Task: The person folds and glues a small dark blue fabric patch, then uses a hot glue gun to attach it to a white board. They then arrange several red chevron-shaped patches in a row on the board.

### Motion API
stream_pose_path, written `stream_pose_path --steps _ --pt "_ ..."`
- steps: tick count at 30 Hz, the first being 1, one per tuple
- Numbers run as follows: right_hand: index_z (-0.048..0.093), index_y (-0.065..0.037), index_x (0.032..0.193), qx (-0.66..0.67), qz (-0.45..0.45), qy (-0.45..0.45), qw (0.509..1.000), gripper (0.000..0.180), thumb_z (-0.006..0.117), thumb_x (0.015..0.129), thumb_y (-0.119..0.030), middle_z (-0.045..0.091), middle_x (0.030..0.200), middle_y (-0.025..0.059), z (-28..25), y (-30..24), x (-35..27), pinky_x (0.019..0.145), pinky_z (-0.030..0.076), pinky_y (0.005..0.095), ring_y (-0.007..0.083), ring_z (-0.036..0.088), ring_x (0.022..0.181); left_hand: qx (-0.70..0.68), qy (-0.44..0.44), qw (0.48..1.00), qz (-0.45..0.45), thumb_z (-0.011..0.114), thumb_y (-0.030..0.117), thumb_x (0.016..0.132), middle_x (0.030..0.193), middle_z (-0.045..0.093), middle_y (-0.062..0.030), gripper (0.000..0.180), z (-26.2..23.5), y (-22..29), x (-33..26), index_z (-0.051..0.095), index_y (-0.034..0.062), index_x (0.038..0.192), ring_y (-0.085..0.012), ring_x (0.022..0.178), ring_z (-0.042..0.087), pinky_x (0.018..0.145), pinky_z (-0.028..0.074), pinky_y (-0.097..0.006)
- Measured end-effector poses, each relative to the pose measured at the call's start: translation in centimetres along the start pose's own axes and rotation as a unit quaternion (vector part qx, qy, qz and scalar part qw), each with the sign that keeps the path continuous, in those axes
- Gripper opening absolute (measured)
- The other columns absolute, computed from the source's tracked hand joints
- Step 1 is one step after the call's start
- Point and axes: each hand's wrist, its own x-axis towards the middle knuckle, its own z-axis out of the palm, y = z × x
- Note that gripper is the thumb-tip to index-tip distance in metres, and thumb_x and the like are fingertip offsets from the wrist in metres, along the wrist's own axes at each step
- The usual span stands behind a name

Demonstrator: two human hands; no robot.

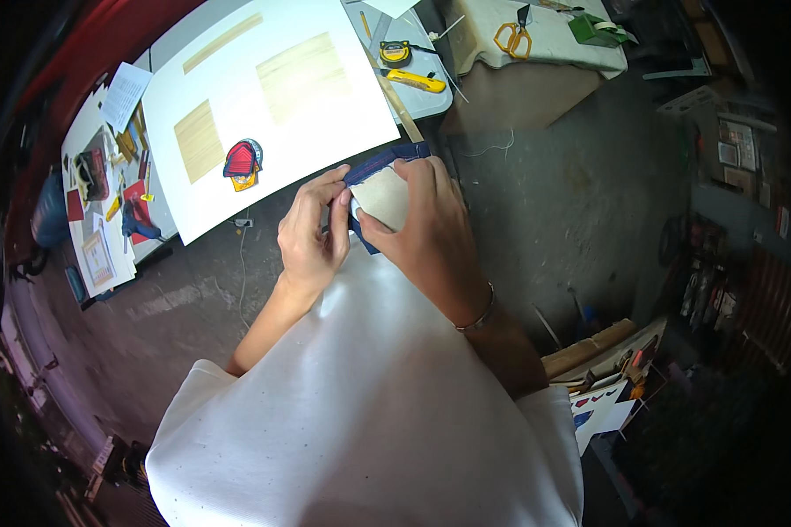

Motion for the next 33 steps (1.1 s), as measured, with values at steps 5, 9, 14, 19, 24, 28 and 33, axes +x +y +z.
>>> stream_pose_path --steps 5,9,14,19,24,28,33 --pt "0.054 0.001 0.116 -0.007 -0.053 0.004 0.999 0.057 0.089 0.071 -0.008 0.059 0.106 0.0186 0.2 0.5 0.0 0.081 0.055 0.0435 0.0367 0.065 0.097 -0.111 0.007 0.985 -0.135 0.064 0.001 0.100 0.106 0.071 -0.0158 0.006 0.4 0.6 0.0 0.060 -0.0044 0.100 -0.0184 0.085 0.070 0.075 0.060 -0.030" --pt "0.055 0.000 0.123 -0.014 -0.099 -0.021 0.995 0.059 0.086 0.073 -0.005 0.061 0.110 0.0166 -0.7 0.8 0.2 0.088 0.050 0.0452 0.0357 0.064 0.102 -0.217 -0.020 0.941 -0.259 0.067 0.002 0.097 0.104 0.071 -0.0136 0.007 0.3 1.2 0.1 0.062 -0.0017 0.100 -0.0196 0.087 0.071 0.077 0.059 -0.032" --pt "0.055 -0.004 0.131 -0.076 -0.157 -0.128 0.976 0.061 0.082 0.077 -0.003 0.064 0.116 0.0119 -2.8 1.2 1.3 0.100 0.042 0.0462 0.0318 0.063 0.108 -0.249 -0.123 0.934 -0.225 0.070 0.004 0.096 0.111 0.070 -0.0117 0.024 -1.0 0.5 1.1 0.057 0.0003 0.116 -0.0178 0.101 0.069 0.092 0.057 -0.033" --pt "0.056 -0.006 0.127 -0.035 -0.180 -0.166 0.969 0.057 0.084 0.077 -0.009 0.065 0.115 0.0081 -3.6 0.1 1.3 0.099 0.042 0.0453 0.0278 0.062 0.109 -0.425 -0.133 0.846 -0.293 0.075 -0.002 0.092 0.101 0.070 -0.0068 0.044 -1.0 0.0 1.8 0.051 0.0011 0.128 -0.0123 0.093 0.067 0.086 0.057 -0.028" --pt "0.060 -0.006 0.117 -0.115 -0.149 -0.123 0.974 0.048 0.084 0.076 -0.015 0.065 0.108 0.0058 -3.9 -0.9 0.9 0.090 0.044 0.0442 0.0282 0.062 0.101 -0.376 -0.139 0.870 -0.288 0.075 0.001 0.093 0.084 0.065 0.0002 0.020 -0.3 0.1 1.3 0.063 -0.0004 0.110 -0.0060 0.081 0.064 0.068 0.049 -0.022" --pt "0.062 -0.006 0.104 -0.120 -0.122 -0.133 0.976 0.037 0.084 0.076 -0.015 0.064 0.101 0.0059 -2.7 -0.4 0.9 0.081 0.046 0.0425 0.0302 0.060 0.093 -0.336 -0.164 0.872 -0.317 0.071 0.011 0.099 0.076 0.061 0.0025 0.014 0.2 0.8 0.9 0.061 0.0016 0.099 -0.0024 0.069 0.053 0.055 0.042 -0.024" --pt "0.062 -0.007 0.093 -0.048 -0.115 -0.194 0.973 0.026 0.081 0.080 -0.018 0.063 0.091 0.0080 -3.1 0.8 0.5 0.077 0.048 0.0419 0.0312 0.060 0.091 -0.320 -0.255 0.868 -0.281 0.066 0.019 0.103 0.065 0.051 0.0018 0.024 -0.5 -0.1 1.5 0.059 0.0010 0.090 -0.0032 0.062 0.042 0.052 0.036 -0.025"
